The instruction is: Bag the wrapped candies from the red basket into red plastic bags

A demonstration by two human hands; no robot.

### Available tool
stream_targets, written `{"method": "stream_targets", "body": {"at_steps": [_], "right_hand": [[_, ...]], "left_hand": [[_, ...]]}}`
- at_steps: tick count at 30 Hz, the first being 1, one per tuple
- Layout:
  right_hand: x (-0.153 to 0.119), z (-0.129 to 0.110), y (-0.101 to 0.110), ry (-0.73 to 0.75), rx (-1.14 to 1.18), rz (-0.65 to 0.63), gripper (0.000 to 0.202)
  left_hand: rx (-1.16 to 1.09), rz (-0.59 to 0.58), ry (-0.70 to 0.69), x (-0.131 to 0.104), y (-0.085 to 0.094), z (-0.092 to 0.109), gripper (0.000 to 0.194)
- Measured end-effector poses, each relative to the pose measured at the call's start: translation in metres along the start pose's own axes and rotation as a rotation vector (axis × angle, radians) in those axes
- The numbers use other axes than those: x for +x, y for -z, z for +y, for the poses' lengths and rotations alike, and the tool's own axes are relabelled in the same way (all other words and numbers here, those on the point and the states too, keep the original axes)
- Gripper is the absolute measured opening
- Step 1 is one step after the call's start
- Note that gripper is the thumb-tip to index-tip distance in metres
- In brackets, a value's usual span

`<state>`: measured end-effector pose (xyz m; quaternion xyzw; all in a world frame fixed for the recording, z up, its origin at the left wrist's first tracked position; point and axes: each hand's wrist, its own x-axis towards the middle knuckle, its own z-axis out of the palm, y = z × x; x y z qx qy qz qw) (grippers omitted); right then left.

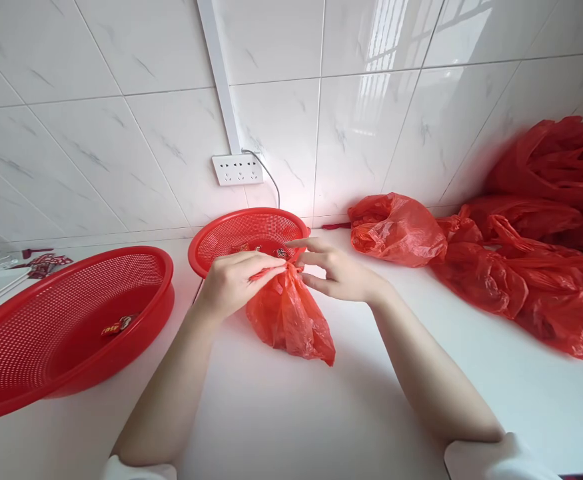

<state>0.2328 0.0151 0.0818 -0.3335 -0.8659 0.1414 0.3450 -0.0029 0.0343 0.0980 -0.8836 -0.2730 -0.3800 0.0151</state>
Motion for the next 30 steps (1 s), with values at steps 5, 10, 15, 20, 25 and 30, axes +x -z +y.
{"method": "stream_targets", "body": {"at_steps": [5, 10, 15, 20, 25, 30], "right_hand": [[-0.005, -0.003, 0.023, -0.009, 0.014, 0.074, 0.031], [-0.029, 0.016, 0.055, -0.150, 0.077, 0.274, 0.047], [-0.055, 0.033, 0.075, -0.319, 0.160, 0.526, 0.048], [-0.058, 0.022, 0.079, -0.389, -0.081, 0.417, 0.046], [-0.049, 0.018, 0.076, -0.418, -0.192, 0.201, 0.044], [-0.024, 0.015, 0.030, -0.488, -0.268, 0.046, 0.039]], "left_hand": [[0.049, -0.090, 0.089, 0.001, 0.021, -0.004, 0.025], [0.018, -0.209, 0.200, -0.001, 0.051, -0.004, 0.033], [-0.071, -0.291, 0.274, -0.004, 0.069, -0.010, 0.033], [-0.160, -0.506, 0.390, 0.002, 0.055, -0.009, 0.034], [-0.147, -0.519, 0.457, 0.004, 0.040, -0.009, 0.029], [-0.018, -0.458, 0.569, 0.003, 0.036, -0.012, 0.047]]}}
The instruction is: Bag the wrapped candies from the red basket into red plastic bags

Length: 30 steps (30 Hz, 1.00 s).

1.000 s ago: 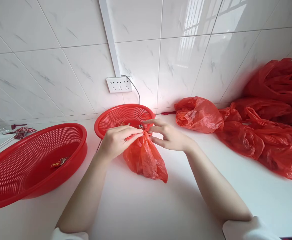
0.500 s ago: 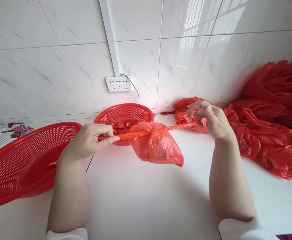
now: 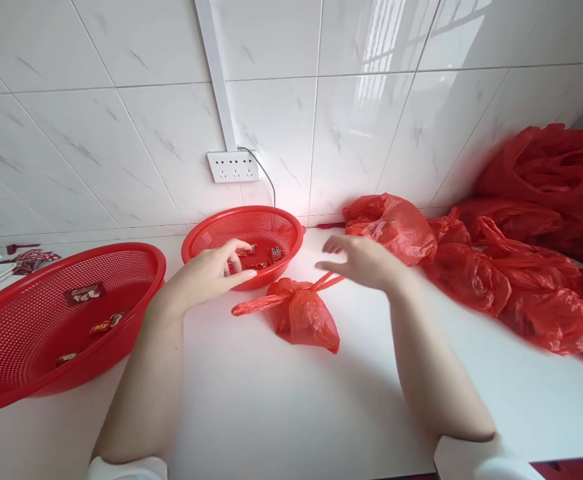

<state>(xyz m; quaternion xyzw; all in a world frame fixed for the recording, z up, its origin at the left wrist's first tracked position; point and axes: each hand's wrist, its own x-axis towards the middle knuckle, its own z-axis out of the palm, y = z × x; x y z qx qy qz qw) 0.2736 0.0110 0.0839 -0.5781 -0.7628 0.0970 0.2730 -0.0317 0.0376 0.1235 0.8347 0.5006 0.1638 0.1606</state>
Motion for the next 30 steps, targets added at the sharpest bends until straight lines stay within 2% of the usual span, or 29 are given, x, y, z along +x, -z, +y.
{"method": "stream_targets", "body": {"at_steps": [3, 5, 7, 8, 11, 14, 15, 17, 19, 20, 21, 23, 24, 25, 27, 30], "right_hand": [[0.008, -0.022, -0.042, 0.012, -0.051, -0.336, 0.053], [0.014, -0.030, -0.062, 0.055, -0.082, -0.559, 0.051], [0.021, -0.026, -0.065, 0.084, -0.108, -0.654, 0.039], [0.023, -0.020, -0.060, 0.079, -0.119, -0.648, 0.034], [0.017, 0.016, -0.017, -0.031, -0.126, -0.493, 0.028], [-0.011, 0.064, 0.041, -0.243, -0.051, -0.282, 0.014], [-0.025, 0.081, 0.058, -0.340, -0.033, -0.148, 0.012], [-0.055, 0.114, 0.085, -0.528, 0.002, 0.208, 0.013], [-0.082, 0.143, 0.100, -0.655, -0.041, 0.404, 0.021], [-0.093, 0.154, 0.103, -0.736, -0.061, 0.546, 0.025], [-0.100, 0.164, 0.104, -0.852, -0.061, 0.714, 0.031], [-0.105, 0.174, 0.102, -1.035, -0.046, 0.909, 0.050], [-0.102, 0.175, 0.101, -1.068, -0.038, 0.946, 0.057], [-0.096, 0.171, 0.099, -1.035, -0.029, 0.937, 0.058], [-0.076, 0.155, 0.095, -0.829, 0.002, 0.867, 0.046], [-0.031, 0.118, 0.079, -0.493, 0.076, 0.703, 0.030]], "left_hand": [[0.057, 0.041, 0.013, 0.001, 0.000, 0.000, 0.047], [0.074, 0.063, -0.003, 0.001, 0.000, 0.002, 0.047], [0.085, 0.077, -0.033, 0.002, -0.001, 0.005, 0.046], [0.091, 0.075, -0.046, 0.002, -0.001, 0.005, 0.046], [0.111, 0.048, -0.050, 0.004, -0.003, 0.004, 0.042], [0.131, 0.035, -0.026, 0.008, -0.005, -0.003, 0.040], [0.136, 0.029, -0.023, 0.009, -0.006, -0.004, 0.040], [0.150, 0.012, -0.018, 0.011, -0.007, -0.007, 0.039], [0.167, 0.001, -0.006, 0.013, -0.007, -0.006, 0.038], [0.176, -0.004, 0.002, 0.013, -0.007, -0.006, 0.037], [0.182, -0.008, 0.008, 0.014, -0.007, -0.005, 0.037], [0.180, -0.015, 0.012, 0.014, -0.007, -0.003, 0.036], [0.174, -0.021, 0.011, 0.015, -0.008, -0.003, 0.035], [0.166, -0.027, 0.009, 0.015, -0.009, -0.003, 0.035], [0.149, -0.043, 0.003, 0.017, -0.012, -0.003, 0.035], [0.125, -0.080, -0.006, 0.019, -0.018, -0.001, 0.038]]}}
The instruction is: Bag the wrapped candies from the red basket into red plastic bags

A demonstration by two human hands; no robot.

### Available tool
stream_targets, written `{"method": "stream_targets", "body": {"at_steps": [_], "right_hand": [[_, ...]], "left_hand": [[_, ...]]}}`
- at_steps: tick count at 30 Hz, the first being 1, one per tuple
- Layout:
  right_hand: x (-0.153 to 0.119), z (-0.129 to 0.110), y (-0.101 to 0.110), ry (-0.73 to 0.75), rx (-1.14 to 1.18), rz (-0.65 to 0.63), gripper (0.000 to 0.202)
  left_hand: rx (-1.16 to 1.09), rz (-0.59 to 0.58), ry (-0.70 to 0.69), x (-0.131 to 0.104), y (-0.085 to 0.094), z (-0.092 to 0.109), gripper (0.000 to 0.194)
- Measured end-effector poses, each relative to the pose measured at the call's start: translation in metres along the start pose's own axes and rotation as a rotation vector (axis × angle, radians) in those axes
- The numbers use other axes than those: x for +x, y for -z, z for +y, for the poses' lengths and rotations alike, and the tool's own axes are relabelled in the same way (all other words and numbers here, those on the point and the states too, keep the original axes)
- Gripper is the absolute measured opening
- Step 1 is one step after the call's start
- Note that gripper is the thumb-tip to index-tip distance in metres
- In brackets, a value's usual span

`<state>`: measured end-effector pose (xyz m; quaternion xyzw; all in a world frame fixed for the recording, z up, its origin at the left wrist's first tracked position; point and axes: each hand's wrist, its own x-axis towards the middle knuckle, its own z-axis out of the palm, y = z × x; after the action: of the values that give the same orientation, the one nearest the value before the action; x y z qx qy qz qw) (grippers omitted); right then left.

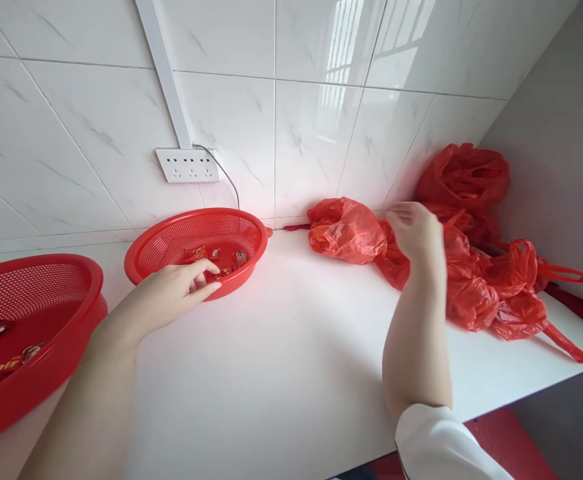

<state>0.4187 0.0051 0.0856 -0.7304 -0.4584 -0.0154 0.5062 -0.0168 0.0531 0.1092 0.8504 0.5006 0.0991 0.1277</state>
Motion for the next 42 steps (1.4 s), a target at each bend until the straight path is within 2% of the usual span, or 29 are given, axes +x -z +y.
{"method": "stream_targets", "body": {"at_steps": [3, 5, 8, 10, 11, 14, 17, 19, 22, 23, 25, 27, 29, 32, 35, 37, 40, 42], "right_hand": [[0.001, -0.040, -0.049, 0.340, -0.007, -0.300, 0.029], [0.005, -0.053, -0.079, 0.433, -0.131, -0.454, 0.035], [0.014, -0.046, -0.109, 0.285, -0.389, -0.676, 0.035], [0.018, -0.030, -0.117, 0.155, -0.490, -0.743, 0.037], [0.019, -0.022, -0.118, 0.104, -0.522, -0.737, 0.037], [0.016, 0.003, -0.119, -0.005, -0.622, -0.626, 0.034], [0.007, 0.021, -0.119, -0.069, -0.641, -0.501, 0.047], [0.001, 0.029, -0.118, -0.096, -0.602, -0.484, 0.039], [-0.007, 0.033, -0.112, -0.049, -0.483, -0.523, 0.012], [-0.008, 0.032, -0.109, -0.019, -0.428, -0.532, 0.009], [-0.010, 0.028, -0.101, 0.031, -0.327, -0.544, 0.015], [-0.010, 0.023, -0.093, 0.062, -0.206, -0.504, 0.022], [-0.007, 0.016, -0.087, 0.077, -0.021, -0.341, 0.025], [-0.006, 0.002, -0.080, 0.123, 0.228, 0.065, 0.027], [-0.014, -0.019, -0.075, 0.274, 0.270, 0.438, 0.025], [-0.027, -0.035, -0.073, 0.394, 0.291, 0.551, 0.027], [-0.057, -0.061, -0.071, 0.542, 0.398, 0.484, 0.029], [-0.080, -0.078, -0.070, 0.663, 0.502, 0.314, 0.028]], "left_hand": [[-0.010, -0.048, -0.013, 0.001, -0.004, 0.005, 0.038], [-0.001, -0.075, -0.020, 0.001, -0.004, 0.008, 0.036], [0.021, -0.087, -0.021, 0.001, -0.004, 0.010, 0.033], [0.031, -0.085, -0.013, 0.000, -0.003, 0.010, 0.033], [0.035, -0.083, -0.009, -0.001, -0.003, 0.009, 0.033], [0.043, -0.085, -0.008, -0.002, -0.004, 0.010, 0.032], [0.032, -0.125, -0.025, -0.003, -0.007, 0.013, 0.028], [0.020, -0.141, -0.039, -0.004, -0.008, 0.015, 0.028], [0.004, -0.130, -0.066, -0.003, -0.011, 0.019, 0.029], [-0.010, -0.126, -0.079, -0.003, -0.012, 0.020, 0.028], [-0.058, -0.128, -0.114, -0.002, -0.017, 0.025, 0.028], [-0.110, -0.142, -0.160, -0.001, -0.022, 0.030, 0.029], [-0.146, -0.149, -0.200, -0.001, -0.028, 0.035, 0.029], [-0.191, -0.105, -0.223, -0.001, -0.032, 0.040, 0.028], [-0.272, -0.031, -0.231, -0.002, -0.032, 0.043, 0.027], [-0.357, 0.019, -0.219, -0.003, -0.033, 0.046, 0.029], [-0.557, 0.069, -0.186, -0.006, -0.038, 0.055, 0.052], [-0.696, 0.078, -0.216, -0.007, -0.044, 0.062, 0.077]]}}
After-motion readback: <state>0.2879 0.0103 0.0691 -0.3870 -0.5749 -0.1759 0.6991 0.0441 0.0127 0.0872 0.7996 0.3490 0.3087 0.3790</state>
